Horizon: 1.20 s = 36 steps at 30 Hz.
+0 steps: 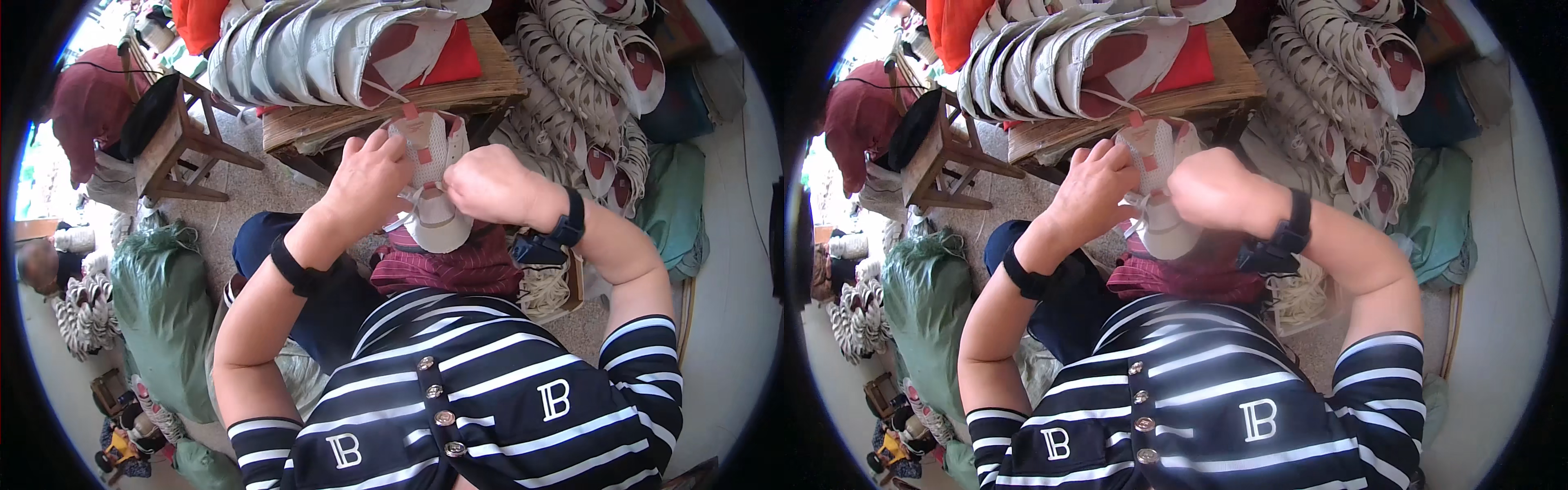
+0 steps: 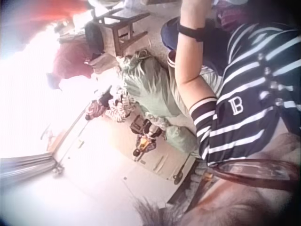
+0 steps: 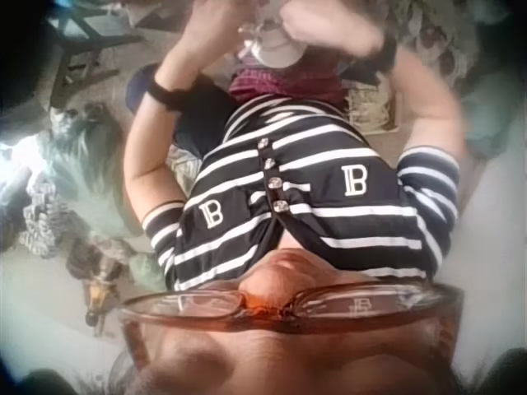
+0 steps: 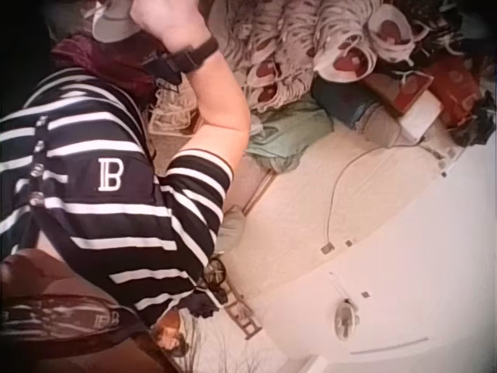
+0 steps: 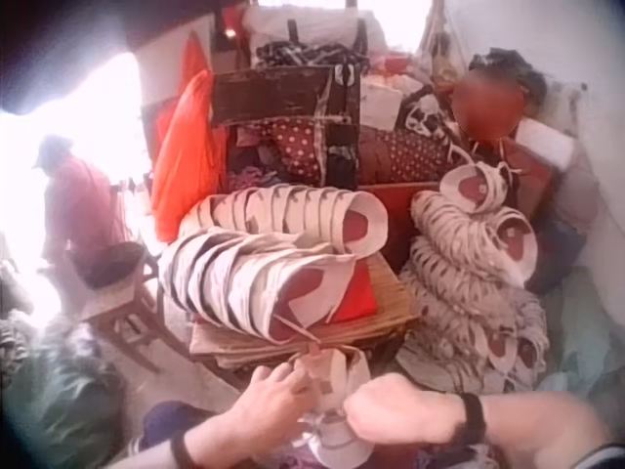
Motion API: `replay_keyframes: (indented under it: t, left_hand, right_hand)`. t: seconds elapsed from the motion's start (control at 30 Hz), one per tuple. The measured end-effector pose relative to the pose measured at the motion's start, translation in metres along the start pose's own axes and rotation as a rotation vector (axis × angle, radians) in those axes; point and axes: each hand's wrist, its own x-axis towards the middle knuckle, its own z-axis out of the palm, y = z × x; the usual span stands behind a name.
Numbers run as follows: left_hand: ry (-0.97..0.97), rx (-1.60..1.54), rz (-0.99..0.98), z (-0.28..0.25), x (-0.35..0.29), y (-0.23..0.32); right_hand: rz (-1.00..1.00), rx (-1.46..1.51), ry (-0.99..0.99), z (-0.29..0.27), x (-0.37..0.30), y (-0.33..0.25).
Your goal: The person sits on the floor and laces a white sneaker by hand. They thread the laces through the eyelets, pull them tight, and tie a knot. The person then picks up a second shoe and begins the same lacing process.
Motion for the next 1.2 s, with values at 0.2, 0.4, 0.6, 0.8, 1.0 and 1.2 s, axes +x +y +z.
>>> replay_keyframes:
  t: [0.2,0.4,0.6,0.8,1.0,1.2]
  left_hand:
    - [0.149,-0.141,-0.05,0.017,-0.009,-0.002]
    - [0.083,-0.154,-0.208,0.016,-0.003,0.003]
    - [0.275,-0.509,-0.387,0.029,0.006,0.005]
    - [0.577,-0.557,-0.227,0.005,0.04,0.039]
    - [0.302,-0.807,-0.445,0.025,0.038,0.027]
    - [0.309,-0.729,-0.331,0.027,0.031,0.022]
  right_hand:
    - [-0.295,-0.095,0.508,-0.019,-0.009,-0.002]
    - [-0.29,-0.021,0.059,-0.038,0.002,0.016]
    - [-0.318,0.156,-0.024,-0.038,0.006,0.039]
    - [-0.444,0.197,0.29,-0.013,-0.003,0.046]
    - [-0.389,0.221,0.514,0.007,-0.014,0.042]
    - [-0.178,0.294,0.419,0.0,-0.009,0.03]
